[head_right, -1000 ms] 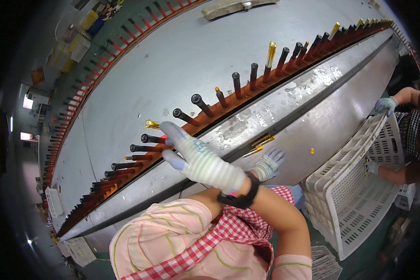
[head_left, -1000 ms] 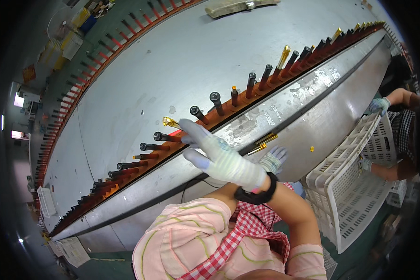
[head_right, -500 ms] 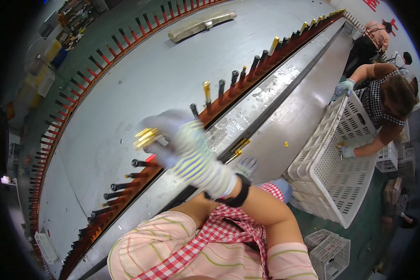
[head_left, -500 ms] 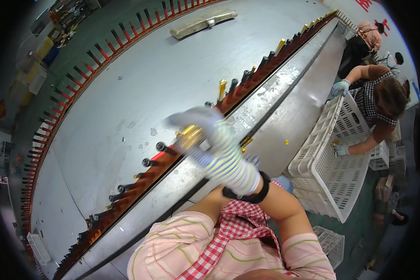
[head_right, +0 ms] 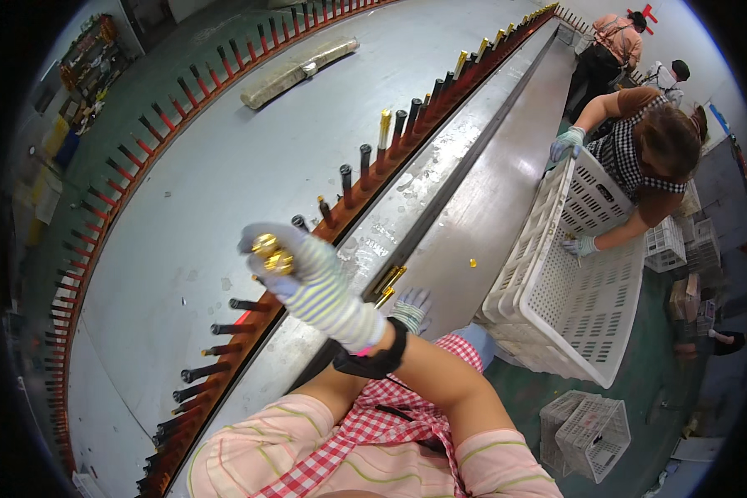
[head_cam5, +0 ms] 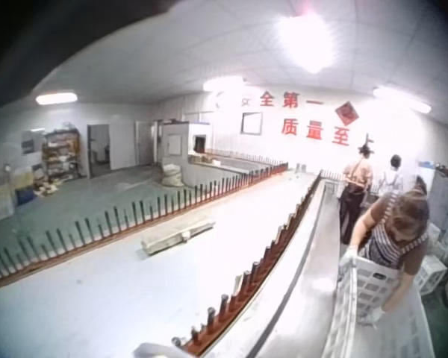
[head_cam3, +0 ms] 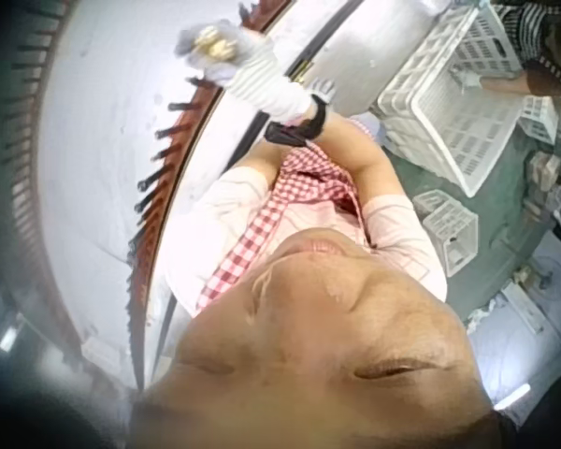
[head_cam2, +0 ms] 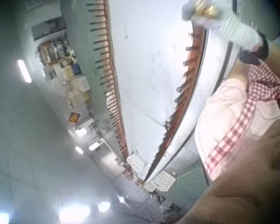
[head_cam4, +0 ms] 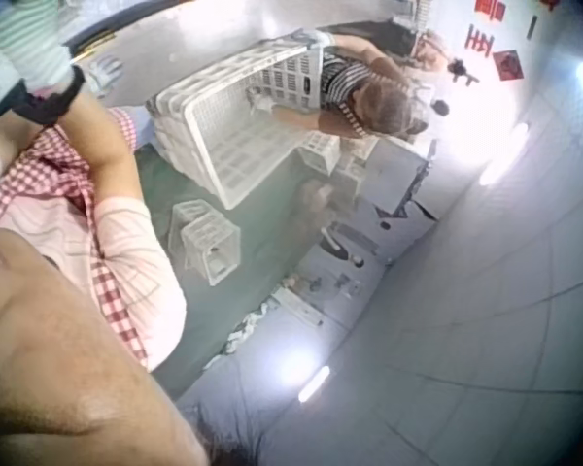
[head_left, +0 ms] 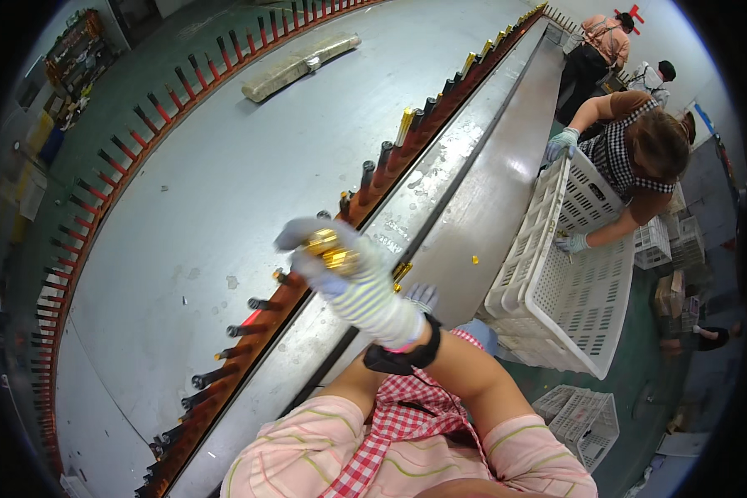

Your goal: Unloading small gold-colored cylindrical parts from a rotating conveyor machine into a plastic crate.

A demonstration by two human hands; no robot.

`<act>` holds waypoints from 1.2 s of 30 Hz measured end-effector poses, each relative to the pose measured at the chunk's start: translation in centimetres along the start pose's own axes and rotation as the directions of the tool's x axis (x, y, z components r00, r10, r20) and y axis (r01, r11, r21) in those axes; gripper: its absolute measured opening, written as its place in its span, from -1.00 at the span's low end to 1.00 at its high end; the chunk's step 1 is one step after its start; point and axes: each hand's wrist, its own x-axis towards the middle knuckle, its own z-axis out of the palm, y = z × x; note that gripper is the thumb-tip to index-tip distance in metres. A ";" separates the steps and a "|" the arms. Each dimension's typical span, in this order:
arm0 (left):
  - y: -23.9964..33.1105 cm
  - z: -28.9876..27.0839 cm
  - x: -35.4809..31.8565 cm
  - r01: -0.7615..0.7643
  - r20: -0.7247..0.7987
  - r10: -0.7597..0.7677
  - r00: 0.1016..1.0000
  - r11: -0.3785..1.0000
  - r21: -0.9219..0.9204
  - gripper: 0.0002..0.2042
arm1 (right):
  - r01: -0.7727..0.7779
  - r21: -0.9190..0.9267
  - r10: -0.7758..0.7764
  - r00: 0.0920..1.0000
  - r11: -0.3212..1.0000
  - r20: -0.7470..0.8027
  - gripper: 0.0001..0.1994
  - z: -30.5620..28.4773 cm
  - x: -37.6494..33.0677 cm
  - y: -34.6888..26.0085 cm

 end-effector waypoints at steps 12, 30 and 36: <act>2.8 2.6 1.9 0.020 -0.013 -0.022 1.000 0.988 -0.150 -0.44 | -0.079 -0.229 0.005 0.953 0.970 -0.303 -0.67 -11.8 0.3 5.1; 2.9 -3.7 6.7 0.120 0.259 -0.057 0.964 0.964 -0.235 -0.57 | -0.043 -0.029 0.015 0.772 0.999 -0.635 -0.73 -22.6 10.1 3.6; 2.9 -3.6 5.9 0.174 0.337 -0.102 0.936 0.966 -0.190 -0.46 | -0.204 -0.122 0.115 0.853 0.971 -0.509 -0.69 -19.3 11.9 6.6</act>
